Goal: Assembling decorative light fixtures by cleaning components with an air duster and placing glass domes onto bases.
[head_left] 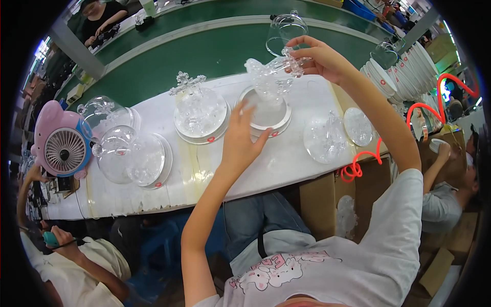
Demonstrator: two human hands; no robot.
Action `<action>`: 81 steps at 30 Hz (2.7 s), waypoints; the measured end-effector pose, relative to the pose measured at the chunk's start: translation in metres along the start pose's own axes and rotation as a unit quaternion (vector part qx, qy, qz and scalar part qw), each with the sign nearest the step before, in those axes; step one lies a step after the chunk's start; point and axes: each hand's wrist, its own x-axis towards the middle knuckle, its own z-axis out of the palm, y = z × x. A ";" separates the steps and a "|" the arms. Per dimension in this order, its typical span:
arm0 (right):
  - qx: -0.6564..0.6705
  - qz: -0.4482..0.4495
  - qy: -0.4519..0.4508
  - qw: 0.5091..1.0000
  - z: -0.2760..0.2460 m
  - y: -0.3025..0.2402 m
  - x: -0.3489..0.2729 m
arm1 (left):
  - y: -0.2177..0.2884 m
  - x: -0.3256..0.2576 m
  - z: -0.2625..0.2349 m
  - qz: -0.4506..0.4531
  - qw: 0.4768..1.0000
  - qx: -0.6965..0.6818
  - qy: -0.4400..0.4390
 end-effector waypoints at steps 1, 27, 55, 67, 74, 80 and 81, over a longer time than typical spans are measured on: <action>0.028 0.014 -0.007 0.999 0.003 -0.001 -0.007 | 0.011 0.003 -0.001 -0.034 0.992 -0.068 0.101; -0.380 -0.263 -0.110 0.880 0.006 0.006 0.029 | -0.010 -0.024 0.034 -0.052 0.989 0.005 0.135; -0.403 -0.282 -0.053 0.869 0.044 0.020 0.030 | -0.016 -0.028 0.033 -0.077 0.991 0.043 0.102; -0.437 -0.262 -0.045 0.859 0.039 0.032 0.035 | -0.015 -0.028 0.033 -0.083 0.991 0.045 0.092; -0.431 -0.280 -0.008 0.858 0.044 0.038 0.031 | -0.018 -0.028 0.035 -0.070 0.992 0.048 0.092; -0.388 -0.257 -0.134 0.875 0.028 0.025 0.041 | -0.019 -0.029 0.034 -0.069 0.992 0.044 0.100; -0.361 -0.249 -0.144 0.887 0.021 0.016 0.046 | -0.019 -0.030 0.034 -0.069 0.992 0.040 0.098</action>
